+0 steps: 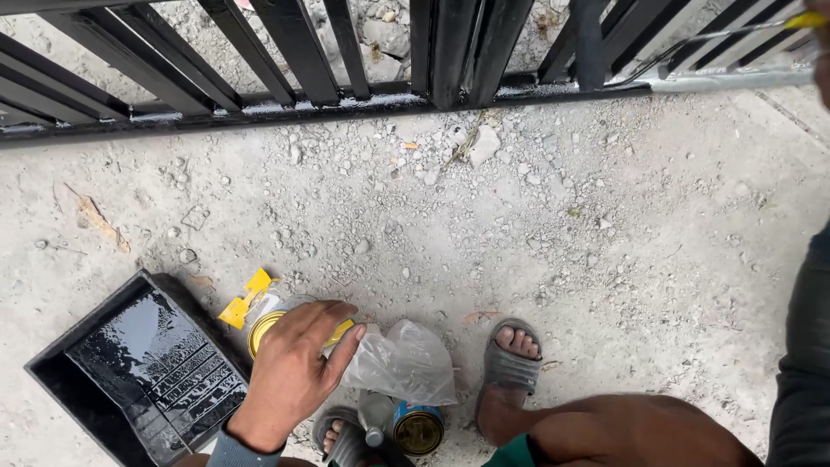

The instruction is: Painting a black metal gate using a small paint roller in an outdoor area.

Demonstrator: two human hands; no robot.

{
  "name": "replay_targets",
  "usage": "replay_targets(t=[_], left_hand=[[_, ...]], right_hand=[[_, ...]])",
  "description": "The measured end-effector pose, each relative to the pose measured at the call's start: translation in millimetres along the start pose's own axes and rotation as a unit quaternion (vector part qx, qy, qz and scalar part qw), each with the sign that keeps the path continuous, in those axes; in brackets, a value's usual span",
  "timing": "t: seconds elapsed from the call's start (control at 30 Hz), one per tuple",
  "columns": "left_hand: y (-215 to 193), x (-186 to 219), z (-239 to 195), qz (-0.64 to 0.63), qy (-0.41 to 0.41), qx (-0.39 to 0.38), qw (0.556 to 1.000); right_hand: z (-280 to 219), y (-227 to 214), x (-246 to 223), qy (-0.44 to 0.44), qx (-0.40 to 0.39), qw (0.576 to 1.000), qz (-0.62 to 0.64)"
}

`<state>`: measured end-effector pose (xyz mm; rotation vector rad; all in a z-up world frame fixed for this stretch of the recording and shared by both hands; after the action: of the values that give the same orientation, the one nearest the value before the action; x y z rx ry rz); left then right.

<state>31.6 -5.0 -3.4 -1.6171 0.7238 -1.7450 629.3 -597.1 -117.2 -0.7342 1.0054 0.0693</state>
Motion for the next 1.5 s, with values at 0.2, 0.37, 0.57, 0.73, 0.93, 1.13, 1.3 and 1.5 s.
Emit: replay_targets(t=[0.2, 0.37, 0.57, 0.73, 0.93, 1.13, 1.3, 1.5], left_hand=[[4, 4, 4, -0.003, 0.007, -0.011, 1.000], [5, 1, 4, 0.016, -0.005, -0.008, 1.000], [5, -4, 0, 0.017, -0.008, 0.008, 1.000], [11, -6, 7, 0.004, 0.001, -0.021, 1.000], [18, -12, 9, 0.010, -0.009, -0.031, 0.999], [11, -5, 3, 0.014, -0.009, -0.031, 0.999], [8, -12, -5, 0.014, -0.013, -0.011, 1.000], [12, -14, -3, 0.009, -0.012, -0.034, 0.999]], right_hand=[[18, 49, -105, -0.069, -0.032, 0.941, -0.331], [28, 168, -205, 0.019, -0.181, 0.607, -0.774], [-35, 137, -261, 0.137, -0.155, 0.925, -0.320], [-78, 92, -265, 0.071, -0.086, 0.887, -0.448], [-12, 126, -313, 0.105, -0.148, 0.725, -0.664], [51, 246, -348, 0.220, -0.353, 0.508, -0.754], [35, 223, -361, 0.227, -0.400, 0.481, -0.746], [4, 158, -308, 0.054, -0.233, 0.470, -0.849]])
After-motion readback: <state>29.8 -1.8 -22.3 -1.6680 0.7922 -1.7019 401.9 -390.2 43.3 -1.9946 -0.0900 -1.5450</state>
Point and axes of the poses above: each hand's wrist, its own z-axis towards the middle knuckle, its own y-axis out of the palm, x = y × z, the point moved 4 cm from there along z, towards the middle knuckle, and after that the axes turned 1 degree about -x, right-handed, at the moved point
